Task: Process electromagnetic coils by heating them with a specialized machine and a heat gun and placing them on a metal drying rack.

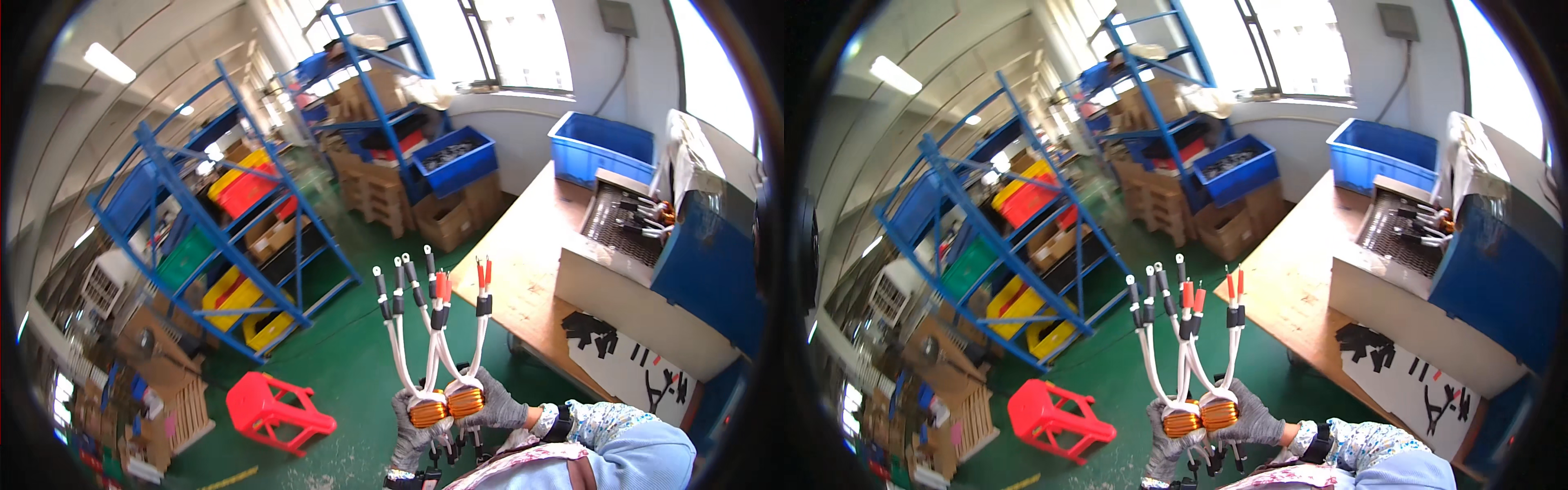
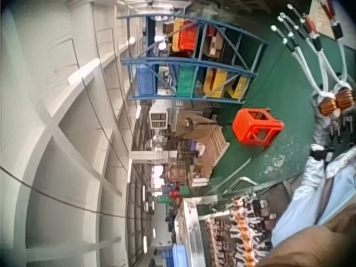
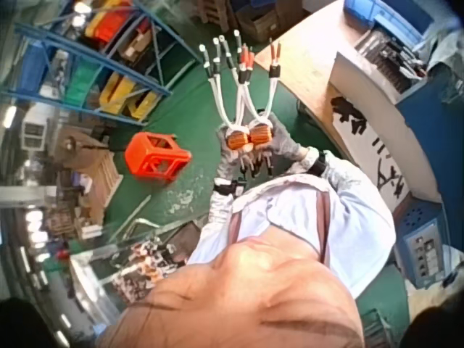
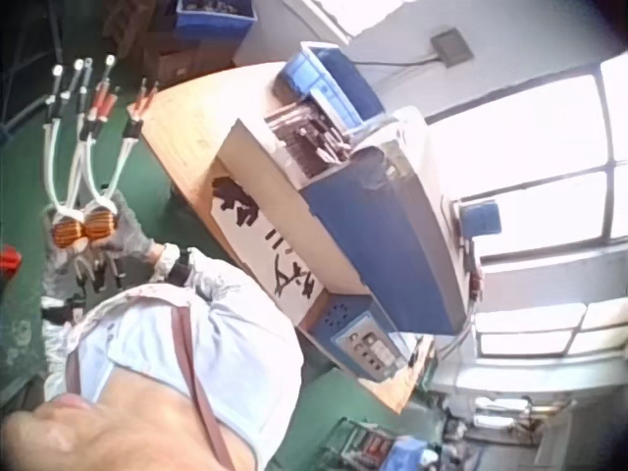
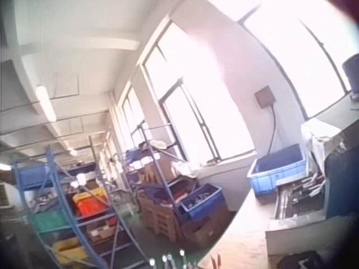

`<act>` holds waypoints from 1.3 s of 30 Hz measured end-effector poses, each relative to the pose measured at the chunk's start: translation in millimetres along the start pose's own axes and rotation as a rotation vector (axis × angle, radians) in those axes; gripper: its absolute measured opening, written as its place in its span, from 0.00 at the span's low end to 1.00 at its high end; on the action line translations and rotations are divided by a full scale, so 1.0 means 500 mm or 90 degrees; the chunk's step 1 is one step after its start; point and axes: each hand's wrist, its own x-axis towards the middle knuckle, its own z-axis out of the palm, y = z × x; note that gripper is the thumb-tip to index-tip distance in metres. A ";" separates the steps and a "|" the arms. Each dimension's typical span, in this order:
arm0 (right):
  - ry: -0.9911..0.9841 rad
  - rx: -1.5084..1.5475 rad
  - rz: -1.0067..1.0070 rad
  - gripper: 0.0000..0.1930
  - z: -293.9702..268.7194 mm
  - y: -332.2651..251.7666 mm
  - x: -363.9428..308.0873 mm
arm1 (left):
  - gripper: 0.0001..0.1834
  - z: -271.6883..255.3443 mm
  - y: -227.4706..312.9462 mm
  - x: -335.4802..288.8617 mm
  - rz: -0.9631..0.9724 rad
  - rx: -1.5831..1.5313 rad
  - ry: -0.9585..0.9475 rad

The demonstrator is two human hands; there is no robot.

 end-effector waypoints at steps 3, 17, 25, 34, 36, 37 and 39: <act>0.110 -0.044 0.027 0.41 -0.079 0.047 0.059 | 0.45 0.021 -0.043 0.127 -0.058 0.029 -0.041; 0.340 0.148 0.222 0.43 -0.434 0.263 0.341 | 0.36 0.117 -0.331 0.690 -0.306 0.099 -0.274; 0.372 0.108 0.248 0.43 -0.557 0.352 0.424 | 0.38 0.172 -0.448 0.866 -0.335 0.180 -0.334; 0.241 -0.222 0.380 0.24 -0.648 0.275 0.405 | 0.61 0.228 -0.430 0.848 -0.146 0.574 -0.520; 0.359 -0.294 0.513 0.22 -0.711 0.269 0.380 | 0.61 0.204 -0.475 0.818 -0.066 0.615 -0.506; 0.478 -0.296 0.560 0.22 -0.743 0.269 0.374 | 0.60 0.204 -0.480 0.816 -0.057 0.595 -0.510; 0.860 -0.362 0.547 0.26 -0.771 0.260 0.375 | 0.59 0.201 -0.483 0.808 -0.061 0.591 -0.511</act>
